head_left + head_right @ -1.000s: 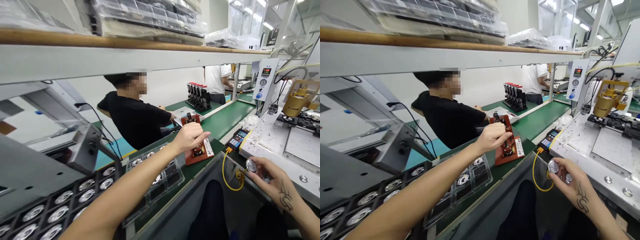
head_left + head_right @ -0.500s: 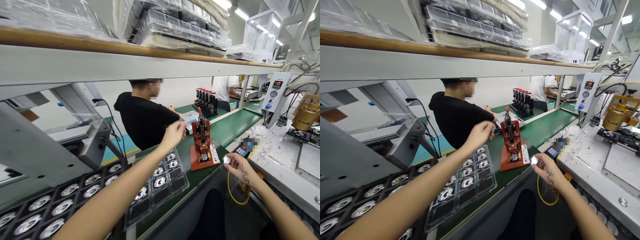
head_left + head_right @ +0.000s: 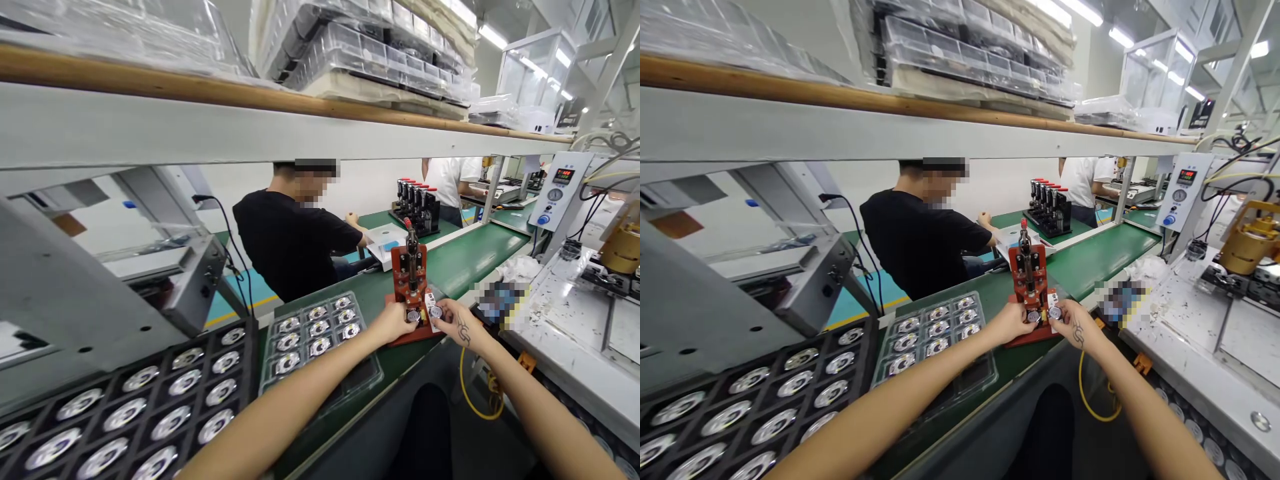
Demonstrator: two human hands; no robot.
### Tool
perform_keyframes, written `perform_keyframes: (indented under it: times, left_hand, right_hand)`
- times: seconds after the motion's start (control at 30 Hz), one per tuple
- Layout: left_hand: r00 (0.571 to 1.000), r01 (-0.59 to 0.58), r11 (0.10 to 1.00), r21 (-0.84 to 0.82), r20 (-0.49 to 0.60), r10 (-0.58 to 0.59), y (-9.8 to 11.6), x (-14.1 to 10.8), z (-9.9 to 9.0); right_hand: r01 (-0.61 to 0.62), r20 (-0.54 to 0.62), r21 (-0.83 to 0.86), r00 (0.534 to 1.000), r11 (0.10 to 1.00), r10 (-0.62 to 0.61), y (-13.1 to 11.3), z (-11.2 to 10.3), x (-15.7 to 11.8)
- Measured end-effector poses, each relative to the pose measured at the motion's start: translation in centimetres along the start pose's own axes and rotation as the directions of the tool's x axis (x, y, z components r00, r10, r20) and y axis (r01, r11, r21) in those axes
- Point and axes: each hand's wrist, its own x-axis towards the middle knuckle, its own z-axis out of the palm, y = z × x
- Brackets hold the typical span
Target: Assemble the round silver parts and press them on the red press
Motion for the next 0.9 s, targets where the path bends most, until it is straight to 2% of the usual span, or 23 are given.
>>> perform_keyframes:
  times: [0.17,0.27,0.33,0.43,0.5,0.6,0.67,0.77,0.83,0.9]
  left_hand:
    - [0.999,0.038,0.999,-0.002,-0.016,-0.038,0.0,-3.1,-1.9]
    - [0.997,0.077,0.997,-0.013,-0.013,-0.077,0.0,-5.5,-4.3]
    - [0.993,0.1,0.993,-0.056,-0.06,-0.103,0.0,-6.9,-6.1]
    - [0.975,0.117,0.952,-0.283,-0.15,-0.164,0.4,-8.7,-8.6]
    - [0.962,0.133,0.858,-0.496,-0.146,-0.233,0.9,-9.9,-10.1]
    - [0.94,0.15,0.704,-0.694,-0.12,-0.319,1.7,-12.3,-12.4]
    - [0.925,0.132,0.679,-0.722,-0.157,-0.347,2.2,-14.1,-13.9]
    - [0.894,0.086,0.738,-0.669,-0.275,-0.353,2.8,-16.3,-15.9]
    - [0.869,0.063,0.816,-0.575,-0.37,-0.327,3.5,-17.2,-16.7]
    - [0.849,0.053,0.888,-0.456,-0.448,-0.281,4.4,-18.0,-17.2]
  right_hand:
    - [0.044,0.109,0.005,0.993,0.999,-0.044,0.4,1.6,2.0]
    - [0.083,0.142,-0.017,0.987,0.996,-0.08,-0.2,2.2,3.2]
    - [0.107,0.163,-0.027,0.981,0.994,-0.101,-0.8,2.4,3.8]
    - [0.144,0.197,-0.032,0.971,0.989,-0.135,-1.9,2.4,4.2]
    - [0.164,0.211,-0.036,0.965,0.986,-0.153,-2.6,2.0,4.1]
    - [0.183,0.216,-0.046,0.962,0.982,-0.169,-3.1,0.4,4.0]
    - [0.18,0.183,-0.066,0.969,0.981,-0.165,-3.5,-1.6,4.7]
    - [0.15,-0.001,-0.109,0.989,0.983,-0.151,-5.4,-5.3,8.1]
    - [0.149,-0.144,-0.12,0.976,0.982,-0.165,-7.9,-7.3,11.6]
    - [0.195,-0.167,-0.1,0.963,0.976,-0.21,-10.9,-8.2,15.2]
